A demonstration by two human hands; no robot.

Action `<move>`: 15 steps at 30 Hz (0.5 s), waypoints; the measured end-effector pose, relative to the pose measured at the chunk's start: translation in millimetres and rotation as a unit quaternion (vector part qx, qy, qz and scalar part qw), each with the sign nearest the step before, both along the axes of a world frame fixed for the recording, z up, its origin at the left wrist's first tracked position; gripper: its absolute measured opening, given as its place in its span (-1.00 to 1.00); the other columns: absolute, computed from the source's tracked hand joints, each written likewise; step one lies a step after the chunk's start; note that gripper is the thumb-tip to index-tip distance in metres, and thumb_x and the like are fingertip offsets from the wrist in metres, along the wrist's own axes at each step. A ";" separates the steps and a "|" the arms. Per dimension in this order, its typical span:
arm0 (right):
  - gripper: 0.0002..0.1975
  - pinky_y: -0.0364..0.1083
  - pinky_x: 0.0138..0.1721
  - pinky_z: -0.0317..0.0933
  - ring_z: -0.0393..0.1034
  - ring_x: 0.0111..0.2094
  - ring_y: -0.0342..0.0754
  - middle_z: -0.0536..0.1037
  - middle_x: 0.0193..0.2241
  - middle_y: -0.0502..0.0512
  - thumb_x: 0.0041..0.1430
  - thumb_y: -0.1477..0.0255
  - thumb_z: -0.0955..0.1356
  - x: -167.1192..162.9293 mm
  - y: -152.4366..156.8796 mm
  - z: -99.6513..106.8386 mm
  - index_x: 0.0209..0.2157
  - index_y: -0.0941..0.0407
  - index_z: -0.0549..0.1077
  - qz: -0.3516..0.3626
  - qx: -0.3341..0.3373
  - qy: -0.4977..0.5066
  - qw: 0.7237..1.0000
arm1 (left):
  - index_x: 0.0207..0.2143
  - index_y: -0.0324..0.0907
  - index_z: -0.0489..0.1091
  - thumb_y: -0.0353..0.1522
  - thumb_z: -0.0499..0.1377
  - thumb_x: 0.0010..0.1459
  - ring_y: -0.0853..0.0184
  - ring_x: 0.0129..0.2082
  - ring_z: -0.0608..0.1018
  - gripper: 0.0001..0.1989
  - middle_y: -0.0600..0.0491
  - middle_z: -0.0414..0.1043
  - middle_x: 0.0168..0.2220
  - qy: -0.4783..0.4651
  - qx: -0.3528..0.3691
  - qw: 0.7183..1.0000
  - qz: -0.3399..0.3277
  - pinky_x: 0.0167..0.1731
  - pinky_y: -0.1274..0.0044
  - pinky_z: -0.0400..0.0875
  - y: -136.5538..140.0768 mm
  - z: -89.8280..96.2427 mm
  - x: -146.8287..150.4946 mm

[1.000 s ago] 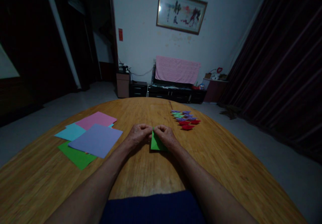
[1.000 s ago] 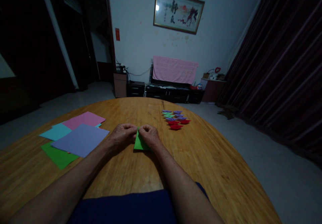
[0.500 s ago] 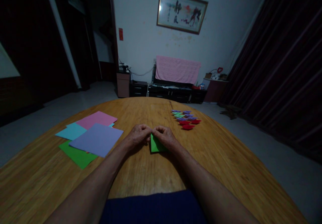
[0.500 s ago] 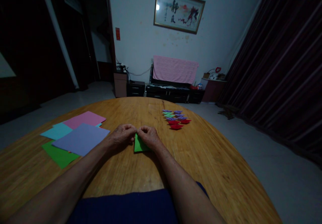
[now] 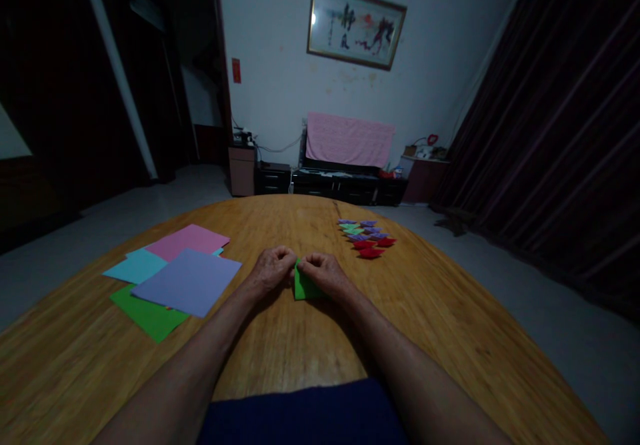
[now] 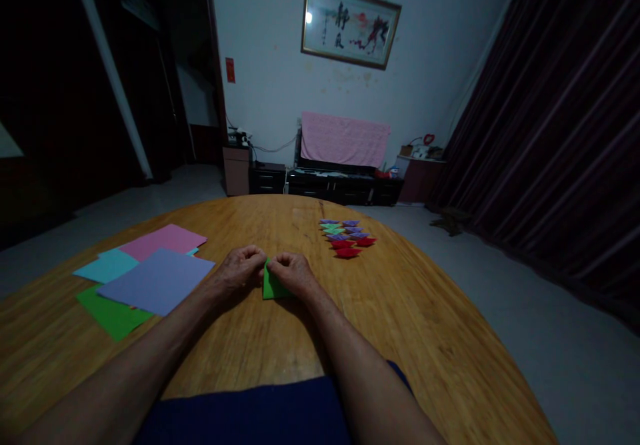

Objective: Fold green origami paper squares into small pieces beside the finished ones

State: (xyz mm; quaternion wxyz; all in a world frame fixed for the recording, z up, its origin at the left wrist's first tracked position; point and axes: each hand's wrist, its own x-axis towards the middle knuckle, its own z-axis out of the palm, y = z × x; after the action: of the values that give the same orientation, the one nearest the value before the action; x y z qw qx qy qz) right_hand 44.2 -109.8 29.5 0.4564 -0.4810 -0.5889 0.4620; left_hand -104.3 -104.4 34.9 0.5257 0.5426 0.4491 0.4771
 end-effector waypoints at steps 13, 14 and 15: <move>-0.79 -0.22 -0.58 0.03 0.18 -0.60 -0.22 0.39 -0.63 -0.05 -0.02 0.30 0.43 -0.4 -2.7 2.0 -0.54 0.16 0.44 0.023 -0.012 -0.006 1.000 | -0.60 -0.17 0.29 -0.34 0.18 -0.10 0.51 -0.72 0.24 -0.87 0.18 0.22 -0.70 -0.047 -0.006 0.998 -0.048 -0.70 0.64 0.11 3.9 -7.2 -3.9; -0.78 -0.21 -0.57 0.03 0.19 -0.60 -0.22 0.40 -0.63 -0.03 -0.01 0.29 0.42 -0.5 -2.6 1.5 -0.53 0.16 0.44 0.026 -0.017 -0.005 1.000 | -0.60 -0.17 0.28 -0.35 0.18 -0.10 0.51 -0.73 0.23 -0.87 0.18 0.22 -0.70 -0.052 -0.006 0.998 -0.042 -0.70 0.64 0.10 4.3 -6.9 -4.5; -0.78 -0.21 -0.57 0.04 0.20 -0.59 -0.21 0.41 -0.62 -0.02 0.01 0.28 0.41 -0.2 -2.4 1.0 -0.52 0.16 0.44 0.026 -0.019 -0.001 0.999 | -0.60 -0.17 0.28 -0.34 0.18 -0.10 0.51 -0.73 0.23 -0.87 0.18 0.22 -0.69 -0.056 -0.006 0.998 -0.040 -0.71 0.63 0.10 4.7 -6.7 -5.0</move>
State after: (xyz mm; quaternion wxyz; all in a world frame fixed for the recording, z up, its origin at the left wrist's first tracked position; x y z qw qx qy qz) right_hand 44.0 -112.2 30.5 0.4346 -0.4743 -0.5929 0.4844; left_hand -109.2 -99.8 28.2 0.5720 0.5294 0.4002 0.4821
